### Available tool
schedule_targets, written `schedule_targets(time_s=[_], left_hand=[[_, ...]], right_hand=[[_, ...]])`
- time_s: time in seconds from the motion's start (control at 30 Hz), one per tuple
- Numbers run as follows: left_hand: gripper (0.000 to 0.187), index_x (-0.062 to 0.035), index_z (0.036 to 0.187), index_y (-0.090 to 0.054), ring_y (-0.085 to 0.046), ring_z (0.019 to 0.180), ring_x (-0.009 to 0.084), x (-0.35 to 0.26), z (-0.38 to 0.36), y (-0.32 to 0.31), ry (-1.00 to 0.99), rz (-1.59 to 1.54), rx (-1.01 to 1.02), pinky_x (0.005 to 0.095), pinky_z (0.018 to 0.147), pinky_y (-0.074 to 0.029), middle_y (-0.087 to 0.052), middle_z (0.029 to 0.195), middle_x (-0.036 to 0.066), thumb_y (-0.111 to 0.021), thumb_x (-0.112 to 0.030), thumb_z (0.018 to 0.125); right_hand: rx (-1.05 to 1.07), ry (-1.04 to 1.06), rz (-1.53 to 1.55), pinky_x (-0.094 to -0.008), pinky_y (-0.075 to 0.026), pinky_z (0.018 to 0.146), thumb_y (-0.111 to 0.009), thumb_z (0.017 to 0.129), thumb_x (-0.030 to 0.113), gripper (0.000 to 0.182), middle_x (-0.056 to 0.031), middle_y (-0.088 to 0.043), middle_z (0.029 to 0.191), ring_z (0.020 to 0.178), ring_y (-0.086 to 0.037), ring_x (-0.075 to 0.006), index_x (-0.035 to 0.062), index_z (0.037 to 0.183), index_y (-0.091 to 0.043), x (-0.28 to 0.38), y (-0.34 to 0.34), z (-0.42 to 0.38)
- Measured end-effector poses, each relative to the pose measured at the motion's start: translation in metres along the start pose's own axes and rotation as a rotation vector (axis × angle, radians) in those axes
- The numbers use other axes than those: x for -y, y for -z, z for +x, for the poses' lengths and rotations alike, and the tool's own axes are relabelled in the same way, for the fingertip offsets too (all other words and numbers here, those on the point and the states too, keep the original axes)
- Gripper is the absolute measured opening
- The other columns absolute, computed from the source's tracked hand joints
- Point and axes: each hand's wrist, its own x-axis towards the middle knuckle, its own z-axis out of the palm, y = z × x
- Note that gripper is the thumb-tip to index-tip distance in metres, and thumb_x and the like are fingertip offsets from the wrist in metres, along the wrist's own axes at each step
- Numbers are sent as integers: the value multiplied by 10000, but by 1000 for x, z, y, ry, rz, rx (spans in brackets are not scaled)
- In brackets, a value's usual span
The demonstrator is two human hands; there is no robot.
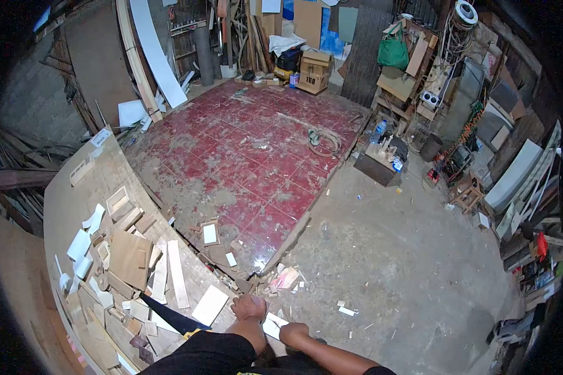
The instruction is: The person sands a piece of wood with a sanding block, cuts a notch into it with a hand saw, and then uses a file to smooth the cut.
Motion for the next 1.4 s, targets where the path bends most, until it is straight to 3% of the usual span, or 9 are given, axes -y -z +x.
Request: schedule_targets(time_s=[0.07,0.1,0.3,0.5,0.73,1.03,1.2,1.3,1.4], left_hand=[[562,-40,1141,-664,-512,1215,334,2,-1,-2,-15,-2,-16,474,1050,-350,-638,1211,161,-549,-502,843],[563,-40,1136,-666,-516,1207,334,4,-1,-5,-34,-5,-42,475,1048,-350,-639,1207,159,-550,-506,841],[567,-49,1120,-673,-521,1194,326,0,-2,3,-17,36,-19,467,1023,-363,-643,1200,157,-558,-525,834],[555,-54,1114,-677,-522,1190,321,-2,-1,3,4,40,-24,470,1013,-370,-645,1195,156,-556,-520,838],[547,-50,1118,-662,-531,1159,335,0,-4,1,0,2,-54,477,1016,-370,-655,1172,161,-560,-509,838],[562,-50,1106,-671,-527,1175,330,2,1,-5,16,33,-67,479,1001,-388,-663,1153,164,-594,-527,818],[577,-39,1088,-678,-526,1175,325,2,-2,-4,-9,-1,-78,482,989,-391,-662,1156,165,-590,-546,828],[568,-36,1077,-680,-526,1171,327,0,-1,-3,19,6,-46,479,988,-388,-662,1151,165,-590,-540,832],[551,-41,1073,-682,-532,1150,329,5,3,-11,2,-4,-67,473,986,-389,-662,1152,158,-589,-530,836]], right_hand=[[44,-65,7,-443,-564,775,-508,957,212,314,-93,-729,1155,1050,-707,-265,127,1136,-753,5,15,-25],[22,17,-20,-428,-569,757,-511,951,204,307,-99,-737,1129,1030,-715,-265,129,1119,-757,2,11,-25],[-105,-16,95,-408,-579,706,-531,924,210,289,-105,-748,1081,968,-734,-280,125,1065,-769,13,-13,21],[-46,20,-6,-431,-582,692,-554,910,179,264,-93,-750,1081,945,-737,-270,123,1041,-777,8,24,-35],[-64,68,31,-440,-578,719,-537,915,191,290,-129,-734,1118,1004,-723,-299,88,1065,-763,6,-9,19],[-31,0,94,-449,-583,742,-525,903,195,308,-132,-740,1092,989,-726,-306,77,1056,-764,10,17,-45],[-129,-2,162,-430,-586,741,-601,852,129,235,-149,-738,1076,971,-728,-317,76,1012,-763,16,-9,9],[-101,71,82,-438,-584,760,-578,867,156,270,-159,-731,1093,976,-725,-325,69,1051,-755,1,-13,10],[21,16,94,-453,-576,801,-530,898,196,321,-168,-715,1147,1028,-711,-329,73,1105,-742,-6,17,-27]])
